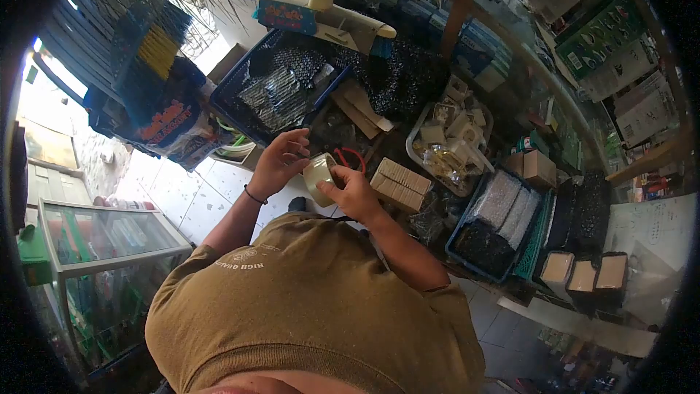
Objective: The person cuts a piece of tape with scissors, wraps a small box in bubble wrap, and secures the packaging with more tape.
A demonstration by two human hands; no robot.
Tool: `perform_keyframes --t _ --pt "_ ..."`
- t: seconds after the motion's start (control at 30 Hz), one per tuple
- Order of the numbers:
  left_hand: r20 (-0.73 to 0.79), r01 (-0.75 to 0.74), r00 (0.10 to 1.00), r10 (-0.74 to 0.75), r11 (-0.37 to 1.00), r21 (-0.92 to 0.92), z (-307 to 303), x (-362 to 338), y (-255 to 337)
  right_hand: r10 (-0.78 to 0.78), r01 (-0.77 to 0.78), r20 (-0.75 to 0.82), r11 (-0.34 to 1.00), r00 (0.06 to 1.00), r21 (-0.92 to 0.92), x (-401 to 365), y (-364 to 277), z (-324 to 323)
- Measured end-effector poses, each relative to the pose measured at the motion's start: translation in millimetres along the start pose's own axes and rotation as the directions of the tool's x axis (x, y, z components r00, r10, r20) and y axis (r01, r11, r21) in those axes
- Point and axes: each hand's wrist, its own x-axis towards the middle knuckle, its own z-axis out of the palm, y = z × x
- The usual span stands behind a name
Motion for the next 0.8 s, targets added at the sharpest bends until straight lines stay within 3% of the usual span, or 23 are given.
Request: perform_keyframes --t 0.1,0.57,0.73,0.8 --pt "-0.003 -0.002 1.0 0.002 1.0 0.012 0.6 -2.1 -3.1 -0.006 0.005 -0.011 0.996 1.0 -0.087 0.3 4.9 -3.3" --pt "-0.059 -0.058 0.996 0.064 0.993 0.102 -4.6 -3.4 7.2 -0.022 0.019 -0.023 0.992 0.999 -0.127 10.1 -5.2 -2.4" --pt "-0.119 -0.033 0.993 0.025 0.998 -0.062 -8.0 -7.3 6.2 -0.048 0.037 -0.05 0.979 0.998 -0.2 11.3 -3.2 1.2" --pt "-0.123 -0.014 0.992 -0.004 0.989 -0.144 -9.7 -11.4 5.3 -0.084 0.047 -0.071 0.907 0.994 -0.419 10.8 -2.1 2.5"
